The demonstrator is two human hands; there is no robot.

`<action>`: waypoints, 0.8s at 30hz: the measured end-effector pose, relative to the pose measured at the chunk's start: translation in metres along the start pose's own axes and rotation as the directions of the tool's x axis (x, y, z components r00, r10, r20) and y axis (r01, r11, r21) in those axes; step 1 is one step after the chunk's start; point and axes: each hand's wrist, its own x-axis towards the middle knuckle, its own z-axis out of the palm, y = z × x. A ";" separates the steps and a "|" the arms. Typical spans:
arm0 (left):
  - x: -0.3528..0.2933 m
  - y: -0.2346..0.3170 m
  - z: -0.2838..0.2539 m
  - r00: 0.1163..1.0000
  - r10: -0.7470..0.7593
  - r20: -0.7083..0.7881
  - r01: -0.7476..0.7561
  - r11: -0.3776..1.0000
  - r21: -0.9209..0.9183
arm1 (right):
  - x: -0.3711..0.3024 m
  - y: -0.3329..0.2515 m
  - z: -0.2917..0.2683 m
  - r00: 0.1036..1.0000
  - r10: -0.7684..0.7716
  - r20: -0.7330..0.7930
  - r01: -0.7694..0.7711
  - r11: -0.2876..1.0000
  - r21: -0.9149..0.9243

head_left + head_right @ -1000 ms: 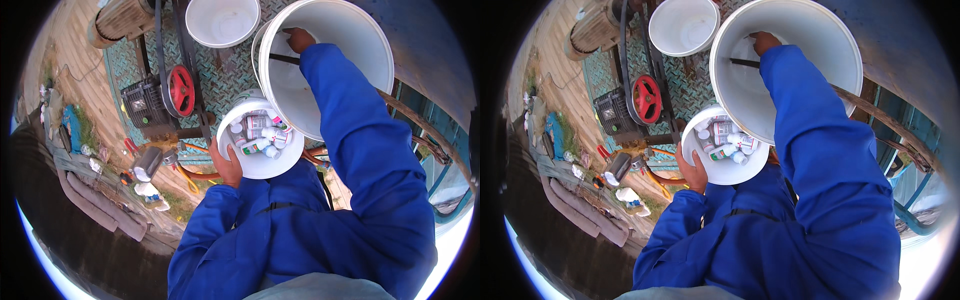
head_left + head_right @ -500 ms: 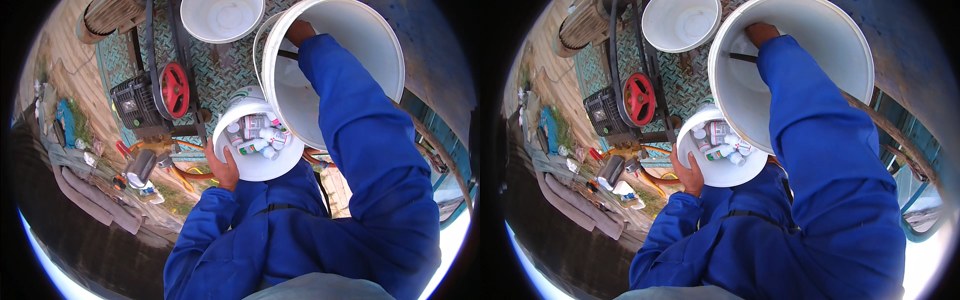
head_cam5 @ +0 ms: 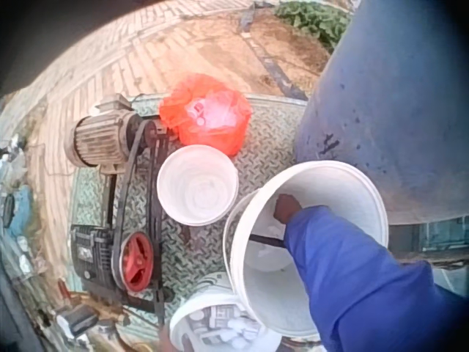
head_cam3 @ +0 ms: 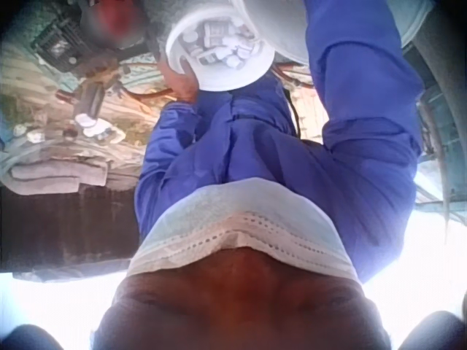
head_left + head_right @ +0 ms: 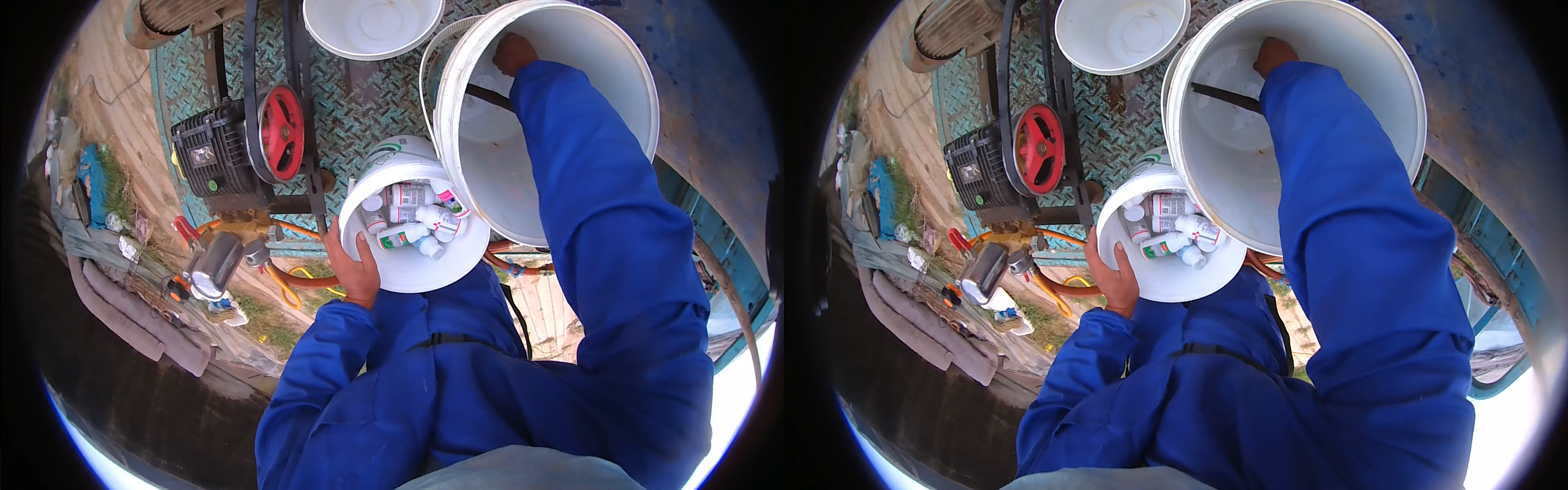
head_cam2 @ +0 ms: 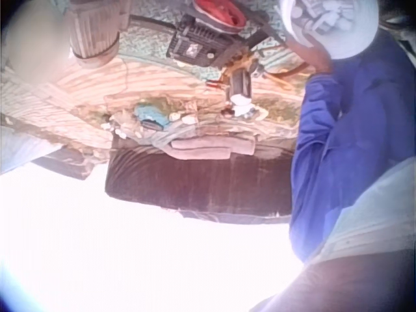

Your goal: The person repeatedly picks up small bottles from a white bowl, opens them, and pours their contents into a larger white bucket. The person handles the bottles one at a time and returns them to the bowl after pouring.

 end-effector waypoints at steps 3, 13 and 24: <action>0.000 -0.001 0.001 1.000 0.003 -0.002 -0.003 1.000 -0.008 | 0.002 0.010 0.017 0.985 0.014 -0.173 0.024 0.976 0.215; 0.001 -0.002 0.002 1.000 0.017 -0.013 -0.017 0.999 -0.051 | 0.041 -0.009 0.037 0.986 -0.071 -0.150 0.068 0.997 -0.030; 0.001 -0.004 0.001 1.000 -0.009 0.014 0.010 0.997 -0.072 | -0.343 -0.009 -0.234 0.918 -0.060 -0.391 0.290 0.774 0.562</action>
